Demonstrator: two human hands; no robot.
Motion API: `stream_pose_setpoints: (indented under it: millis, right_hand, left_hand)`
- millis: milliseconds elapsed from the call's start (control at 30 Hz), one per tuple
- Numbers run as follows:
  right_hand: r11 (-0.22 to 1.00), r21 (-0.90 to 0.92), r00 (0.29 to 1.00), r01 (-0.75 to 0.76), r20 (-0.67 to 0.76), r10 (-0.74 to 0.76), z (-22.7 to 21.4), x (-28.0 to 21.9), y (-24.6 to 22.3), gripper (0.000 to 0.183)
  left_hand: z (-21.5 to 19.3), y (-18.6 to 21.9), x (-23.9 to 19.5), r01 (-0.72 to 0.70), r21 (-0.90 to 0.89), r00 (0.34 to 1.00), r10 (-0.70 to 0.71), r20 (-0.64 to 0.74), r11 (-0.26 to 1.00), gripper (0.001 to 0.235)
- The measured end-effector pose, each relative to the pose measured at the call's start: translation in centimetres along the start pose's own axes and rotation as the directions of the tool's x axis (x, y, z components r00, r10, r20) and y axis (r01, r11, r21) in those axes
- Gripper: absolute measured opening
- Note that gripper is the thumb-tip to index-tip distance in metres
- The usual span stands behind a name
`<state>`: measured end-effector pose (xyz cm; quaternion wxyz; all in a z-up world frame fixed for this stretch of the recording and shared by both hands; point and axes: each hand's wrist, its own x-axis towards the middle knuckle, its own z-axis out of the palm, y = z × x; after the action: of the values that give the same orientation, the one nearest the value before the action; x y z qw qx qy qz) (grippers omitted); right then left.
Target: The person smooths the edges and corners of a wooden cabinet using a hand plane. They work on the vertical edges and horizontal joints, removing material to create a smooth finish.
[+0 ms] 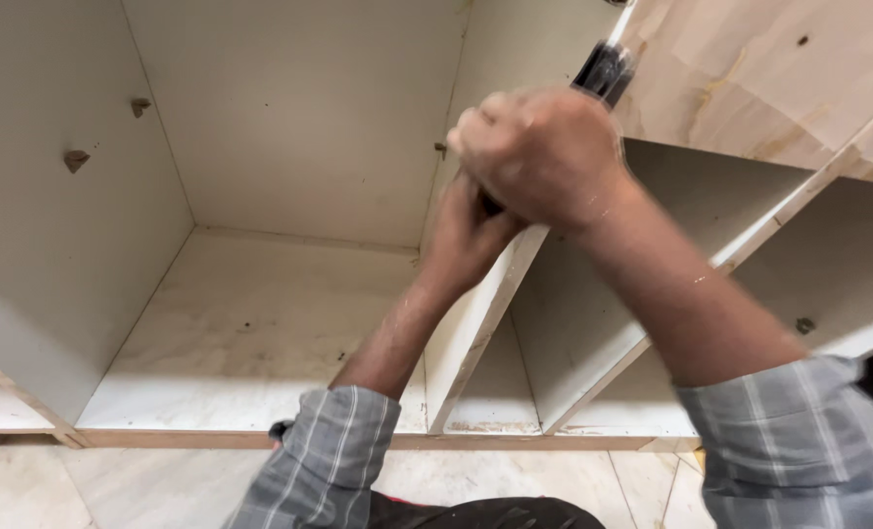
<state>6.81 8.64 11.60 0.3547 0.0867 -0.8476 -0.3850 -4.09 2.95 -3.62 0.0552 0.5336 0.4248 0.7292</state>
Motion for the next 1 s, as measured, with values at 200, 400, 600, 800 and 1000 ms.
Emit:
stream_pose_setpoints:
  millis: [200,400,600,800,1000]
  right_hand:
    - [0.812,0.582,0.964,-0.04,0.237,-0.122,1.7,-4.8,-16.0,0.01]
    - [0.735,0.615,0.923,-0.285,0.384,0.037,-3.1,-7.2,-17.1,0.044]
    - [0.777,0.521,0.932,-0.354,0.129,0.338,-8.6,-7.0,-14.6,0.076]
    - [0.843,0.495,0.902,-0.211,-0.234,0.363,-9.0,-7.7,-13.0,0.086]
    - [0.929,0.333,0.76,-0.163,-0.557,0.333,-8.6,-3.6,-8.5,0.074]
  left_hand:
    - [-3.4,-1.8,-16.5,0.378,0.112,0.924,-0.382,0.01,0.919,0.029]
    - [-9.3,3.3,-16.4,-0.023,0.723,0.967,-0.168,0.19,0.691,0.04]
    - [-9.3,13.3,-9.3,-0.708,0.687,0.697,0.316,0.643,0.164,0.022]
    - [-7.1,17.9,-5.9,-0.829,0.559,0.499,0.411,0.763,-0.032,0.016]
    - [-5.3,19.2,0.0,-0.777,0.629,0.478,0.627,0.615,-0.025,0.036]
